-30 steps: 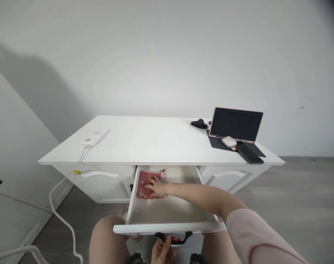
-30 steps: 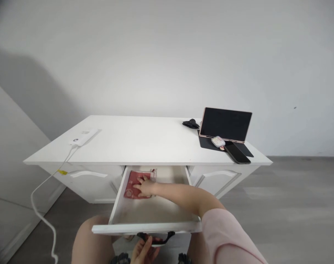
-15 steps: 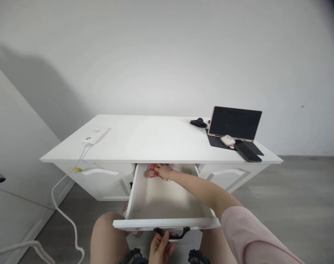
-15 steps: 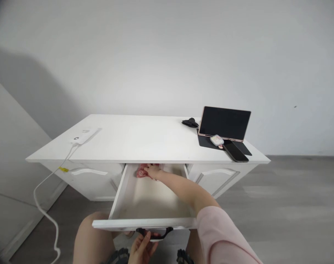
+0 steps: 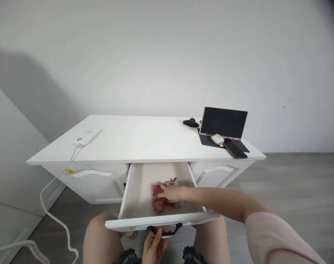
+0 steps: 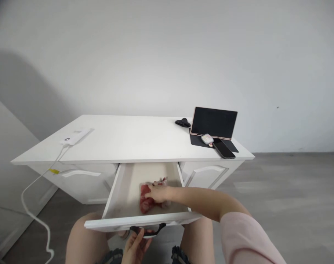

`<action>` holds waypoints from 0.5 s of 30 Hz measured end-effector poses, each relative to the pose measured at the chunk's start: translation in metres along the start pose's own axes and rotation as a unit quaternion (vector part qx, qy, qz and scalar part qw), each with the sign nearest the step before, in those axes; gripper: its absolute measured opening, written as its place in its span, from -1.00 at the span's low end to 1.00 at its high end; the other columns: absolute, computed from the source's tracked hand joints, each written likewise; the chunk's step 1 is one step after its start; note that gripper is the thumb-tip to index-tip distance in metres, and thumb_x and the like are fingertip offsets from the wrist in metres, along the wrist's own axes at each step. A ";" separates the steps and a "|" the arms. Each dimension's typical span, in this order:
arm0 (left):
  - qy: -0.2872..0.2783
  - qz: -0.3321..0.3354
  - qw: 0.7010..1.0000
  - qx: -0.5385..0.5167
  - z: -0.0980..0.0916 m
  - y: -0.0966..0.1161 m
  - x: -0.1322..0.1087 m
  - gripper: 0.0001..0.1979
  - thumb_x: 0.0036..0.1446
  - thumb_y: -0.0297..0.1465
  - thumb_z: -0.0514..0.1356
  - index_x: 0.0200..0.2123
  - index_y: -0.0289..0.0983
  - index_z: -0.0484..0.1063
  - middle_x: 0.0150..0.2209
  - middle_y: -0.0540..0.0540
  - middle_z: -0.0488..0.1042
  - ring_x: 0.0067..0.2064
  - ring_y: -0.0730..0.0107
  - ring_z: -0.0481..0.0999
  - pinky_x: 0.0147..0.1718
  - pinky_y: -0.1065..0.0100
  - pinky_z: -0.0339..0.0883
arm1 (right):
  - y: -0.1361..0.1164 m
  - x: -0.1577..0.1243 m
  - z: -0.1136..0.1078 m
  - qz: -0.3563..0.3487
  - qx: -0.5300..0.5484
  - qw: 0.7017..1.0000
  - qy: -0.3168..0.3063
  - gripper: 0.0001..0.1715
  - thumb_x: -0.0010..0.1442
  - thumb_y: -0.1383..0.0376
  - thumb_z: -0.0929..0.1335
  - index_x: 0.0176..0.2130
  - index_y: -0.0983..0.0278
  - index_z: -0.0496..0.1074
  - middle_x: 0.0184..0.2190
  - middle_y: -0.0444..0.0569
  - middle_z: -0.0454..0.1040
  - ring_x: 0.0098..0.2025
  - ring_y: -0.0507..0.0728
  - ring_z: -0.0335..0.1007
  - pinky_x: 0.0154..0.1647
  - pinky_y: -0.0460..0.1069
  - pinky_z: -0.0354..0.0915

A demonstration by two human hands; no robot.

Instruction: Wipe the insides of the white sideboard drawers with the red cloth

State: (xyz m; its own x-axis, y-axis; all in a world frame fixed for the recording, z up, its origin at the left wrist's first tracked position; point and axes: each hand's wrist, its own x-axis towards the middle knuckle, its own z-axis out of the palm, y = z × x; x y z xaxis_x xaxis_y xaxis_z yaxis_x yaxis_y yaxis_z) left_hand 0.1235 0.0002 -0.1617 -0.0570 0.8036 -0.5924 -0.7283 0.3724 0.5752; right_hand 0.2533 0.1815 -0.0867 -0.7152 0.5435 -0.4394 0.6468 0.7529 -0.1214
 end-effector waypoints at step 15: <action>0.038 0.014 0.999 0.026 -0.011 -0.013 0.014 -0.56 -0.49 -0.07 0.54 -0.54 -0.14 0.50 -0.50 -0.06 0.65 -0.41 0.24 0.64 -0.45 0.36 0.50 | 0.062 0.028 -0.035 0.173 0.174 0.966 0.080 -0.74 0.06 0.33 0.42 -0.17 0.17 0.51 0.05 0.09 0.47 0.02 0.30 0.41 -0.07 0.11 0.33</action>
State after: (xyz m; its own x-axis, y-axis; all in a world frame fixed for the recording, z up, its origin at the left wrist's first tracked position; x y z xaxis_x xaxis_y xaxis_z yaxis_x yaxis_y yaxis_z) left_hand 0.1246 0.0022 -0.1834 -0.1308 0.7773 -0.6154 -0.6889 0.3752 0.6202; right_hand 0.2638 0.2566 -0.0751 -0.4531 0.8120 -0.3679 0.8850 0.3599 -0.2954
